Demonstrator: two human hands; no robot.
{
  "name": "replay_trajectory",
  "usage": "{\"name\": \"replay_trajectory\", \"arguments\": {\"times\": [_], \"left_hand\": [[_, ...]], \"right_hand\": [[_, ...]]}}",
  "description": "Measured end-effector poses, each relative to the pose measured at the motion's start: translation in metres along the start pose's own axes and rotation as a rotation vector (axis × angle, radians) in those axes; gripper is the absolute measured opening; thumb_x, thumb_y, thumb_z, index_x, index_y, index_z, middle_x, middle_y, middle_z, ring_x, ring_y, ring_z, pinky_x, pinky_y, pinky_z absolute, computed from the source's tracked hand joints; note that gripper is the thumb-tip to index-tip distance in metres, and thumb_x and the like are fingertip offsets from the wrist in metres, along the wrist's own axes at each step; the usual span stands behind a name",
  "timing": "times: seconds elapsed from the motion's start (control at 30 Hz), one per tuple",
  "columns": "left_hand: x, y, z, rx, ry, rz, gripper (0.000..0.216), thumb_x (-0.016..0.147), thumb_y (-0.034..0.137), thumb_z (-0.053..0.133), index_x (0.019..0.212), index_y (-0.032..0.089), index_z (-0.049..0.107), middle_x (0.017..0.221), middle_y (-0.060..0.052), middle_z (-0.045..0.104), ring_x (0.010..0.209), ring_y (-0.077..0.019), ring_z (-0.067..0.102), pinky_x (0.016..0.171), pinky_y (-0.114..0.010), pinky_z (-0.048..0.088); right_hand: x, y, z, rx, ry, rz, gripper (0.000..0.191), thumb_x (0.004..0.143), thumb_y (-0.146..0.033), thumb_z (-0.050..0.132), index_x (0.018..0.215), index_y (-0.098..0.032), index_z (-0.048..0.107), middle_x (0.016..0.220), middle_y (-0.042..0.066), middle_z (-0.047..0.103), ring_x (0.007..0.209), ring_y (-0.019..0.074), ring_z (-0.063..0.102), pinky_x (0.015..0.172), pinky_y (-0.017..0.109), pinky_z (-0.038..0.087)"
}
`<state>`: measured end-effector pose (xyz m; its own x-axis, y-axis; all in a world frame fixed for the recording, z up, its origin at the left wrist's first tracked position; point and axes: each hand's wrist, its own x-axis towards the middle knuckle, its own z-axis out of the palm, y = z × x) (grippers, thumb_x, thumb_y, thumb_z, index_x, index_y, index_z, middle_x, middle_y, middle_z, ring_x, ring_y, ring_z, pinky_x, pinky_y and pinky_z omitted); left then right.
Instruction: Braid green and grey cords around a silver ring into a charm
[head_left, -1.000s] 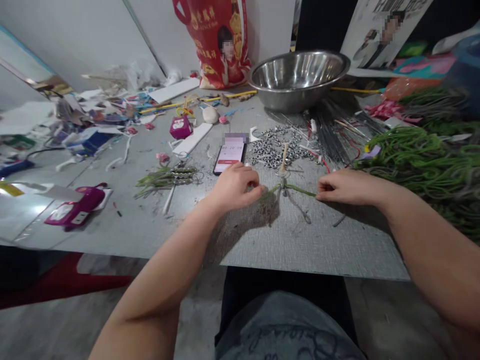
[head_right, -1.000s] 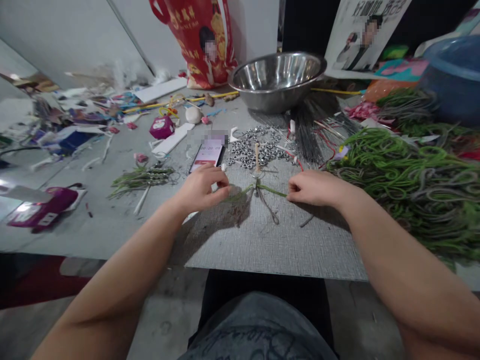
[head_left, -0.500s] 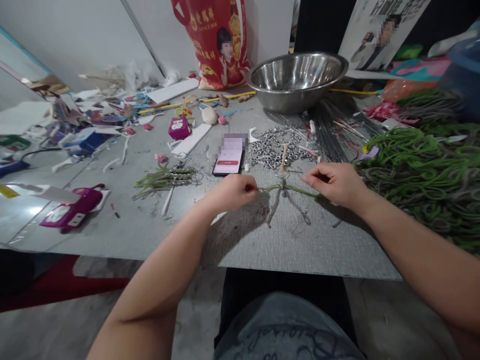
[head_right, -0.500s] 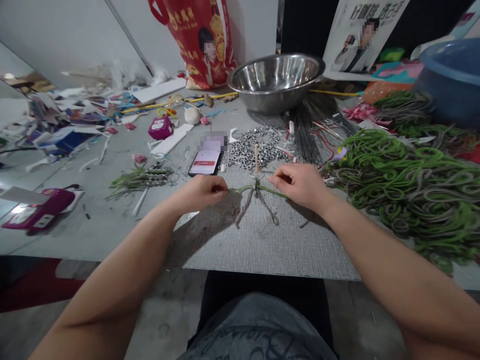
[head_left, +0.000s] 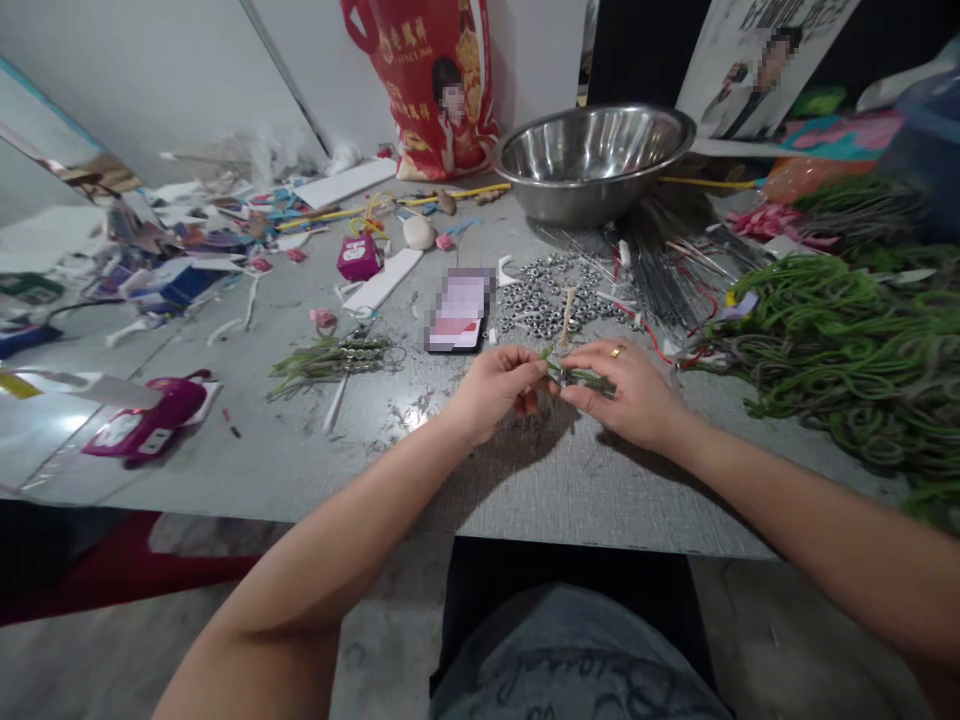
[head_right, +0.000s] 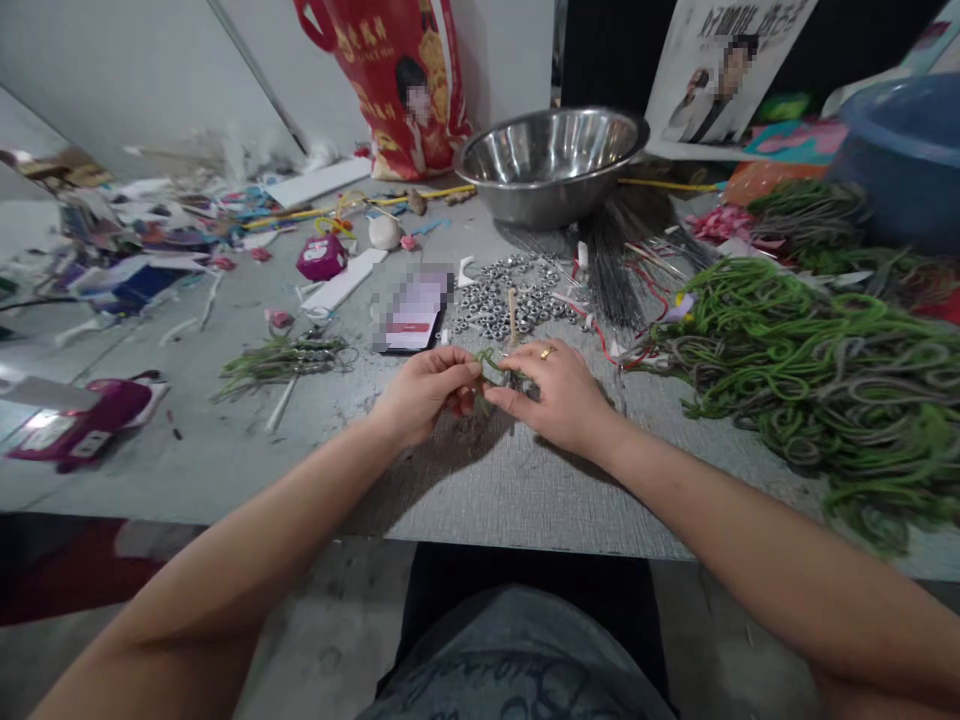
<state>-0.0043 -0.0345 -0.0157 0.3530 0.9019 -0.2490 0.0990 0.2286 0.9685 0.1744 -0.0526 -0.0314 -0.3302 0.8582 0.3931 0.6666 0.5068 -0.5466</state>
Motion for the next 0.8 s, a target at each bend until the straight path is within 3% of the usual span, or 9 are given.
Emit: {"name": "replay_trajectory", "arguments": {"times": [0.1, 0.27, 0.5, 0.67, 0.8], "left_hand": [[-0.001, -0.001, 0.004, 0.019, 0.016, 0.048, 0.013, 0.078, 0.023, 0.056, 0.068, 0.016, 0.053, 0.056, 0.004, 0.056, 0.041, -0.0038, 0.045, 0.04, -0.018, 0.034], [0.001, -0.007, 0.009, 0.056, 0.06, 0.147, 0.007, 0.073, 0.019, 0.062, 0.067, 0.015, 0.059, 0.058, 0.005, 0.053, 0.047, -0.003, 0.04, 0.045, -0.018, 0.033], [0.0, -0.011, 0.011, 0.309, 0.034, 0.239, 0.011, 0.073, 0.023, 0.06, 0.066, 0.015, 0.061, 0.057, 0.005, 0.051, 0.052, -0.0057, 0.042, 0.051, -0.02, 0.034], [-0.001, -0.01, 0.01, 0.525, -0.045, 0.353, 0.02, 0.077, 0.023, 0.056, 0.059, 0.016, 0.06, 0.057, 0.004, 0.051, 0.056, -0.0072, 0.047, 0.055, -0.021, 0.038], [0.0, -0.009, 0.005, 0.553, 0.081, 0.444, 0.014, 0.077, 0.021, 0.053, 0.07, 0.014, 0.063, 0.07, 0.0, 0.058, 0.057, -0.0068, 0.048, 0.055, -0.021, 0.04]], "right_hand": [[0.0, -0.002, 0.006, -0.113, -0.025, 0.007, 0.044, 0.079, -0.058, 0.052, 0.092, -0.019, 0.069, 0.104, 0.012, 0.066, 0.101, 0.0298, 0.054, 0.087, 0.047, 0.035], [0.0, -0.006, 0.009, -0.153, -0.034, -0.012, 0.039, 0.079, -0.055, 0.054, 0.088, -0.019, 0.067, 0.103, 0.011, 0.066, 0.102, 0.0292, 0.054, 0.085, 0.045, 0.033], [0.006, -0.003, 0.003, 0.167, -0.059, 0.167, 0.043, 0.088, -0.05, 0.037, 0.067, -0.021, 0.061, 0.082, 0.006, 0.066, 0.087, 0.0221, 0.057, 0.08, 0.039, 0.037], [0.009, 0.003, 0.003, 0.325, -0.159, 0.258, 0.029, 0.08, -0.045, 0.049, 0.066, -0.021, 0.058, 0.072, 0.004, 0.061, 0.072, 0.0182, 0.055, 0.07, 0.033, 0.042], [0.008, 0.004, 0.001, 0.31, -0.154, 0.276, 0.023, 0.079, -0.041, 0.049, 0.067, -0.021, 0.056, 0.07, 0.003, 0.058, 0.068, 0.0171, 0.053, 0.066, 0.032, 0.041]]}}
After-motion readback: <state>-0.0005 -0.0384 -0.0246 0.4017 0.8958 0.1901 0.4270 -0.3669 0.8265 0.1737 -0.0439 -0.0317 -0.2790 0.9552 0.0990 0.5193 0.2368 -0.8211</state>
